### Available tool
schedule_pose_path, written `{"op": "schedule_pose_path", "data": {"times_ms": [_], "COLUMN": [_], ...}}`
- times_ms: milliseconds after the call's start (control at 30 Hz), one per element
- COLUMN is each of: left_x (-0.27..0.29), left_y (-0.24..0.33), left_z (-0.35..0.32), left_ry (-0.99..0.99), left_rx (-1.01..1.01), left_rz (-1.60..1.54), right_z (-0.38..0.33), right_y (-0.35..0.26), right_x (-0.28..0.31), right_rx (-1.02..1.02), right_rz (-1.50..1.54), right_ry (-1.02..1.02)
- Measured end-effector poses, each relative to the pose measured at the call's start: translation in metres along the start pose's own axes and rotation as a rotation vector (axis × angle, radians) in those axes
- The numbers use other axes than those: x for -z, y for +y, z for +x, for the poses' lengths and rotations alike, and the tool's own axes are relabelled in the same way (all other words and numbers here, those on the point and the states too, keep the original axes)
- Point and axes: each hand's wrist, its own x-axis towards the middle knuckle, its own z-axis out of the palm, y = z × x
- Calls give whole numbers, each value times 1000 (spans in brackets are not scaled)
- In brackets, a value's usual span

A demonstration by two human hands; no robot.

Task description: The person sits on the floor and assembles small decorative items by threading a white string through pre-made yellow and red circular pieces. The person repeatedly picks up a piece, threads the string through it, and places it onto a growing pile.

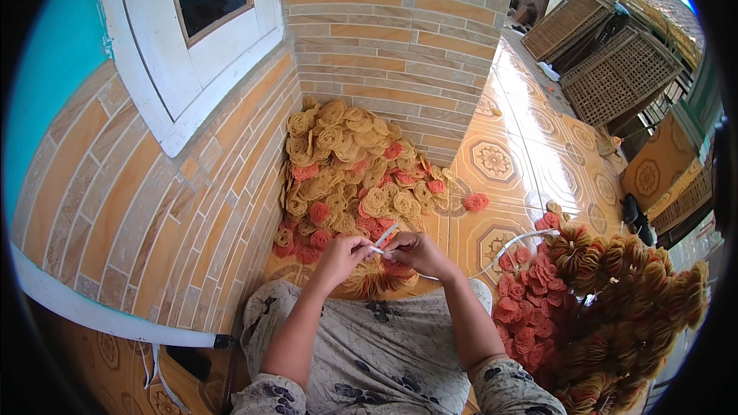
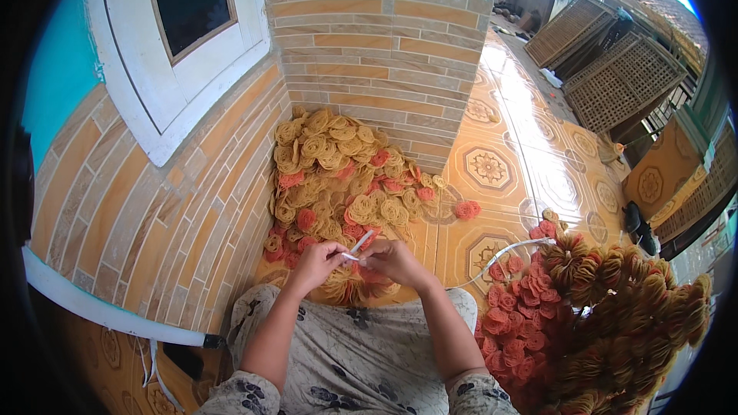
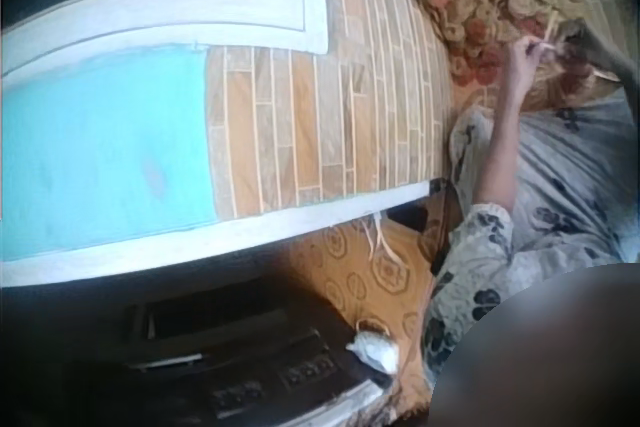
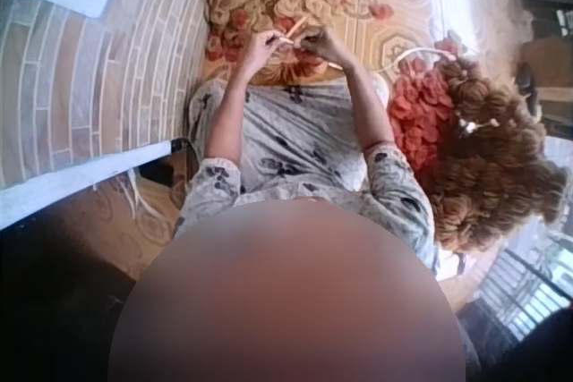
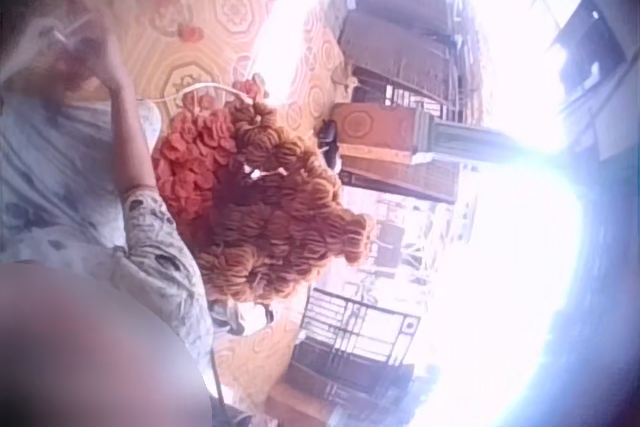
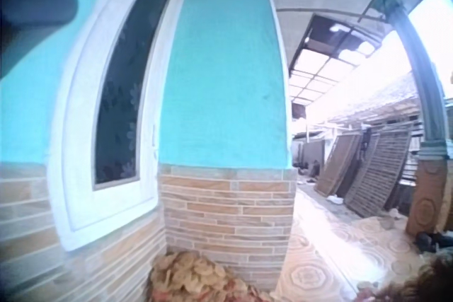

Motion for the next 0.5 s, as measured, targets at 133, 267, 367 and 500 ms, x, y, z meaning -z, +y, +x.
{"op": "schedule_pose_path", "data": {"times_ms": [133,267,367,500], "left_x": [1,2,-3,-6], "left_y": [-2,-8,-13,-17], "left_z": [-1,2,4,4], "left_ry": [-52,-96,-78,15], "left_rx": [-12,-50,-130,-410], "left_rz": [124,129,260,309], "right_z": [4,3,3,1], "right_y": [2,2,1,0], "right_x": [-12,-12,-8,-9], "right_rx": [-48,-181,-185,-179], "right_rz": [-91,289,130,125], "right_ry": [-6,118,86,80]}}
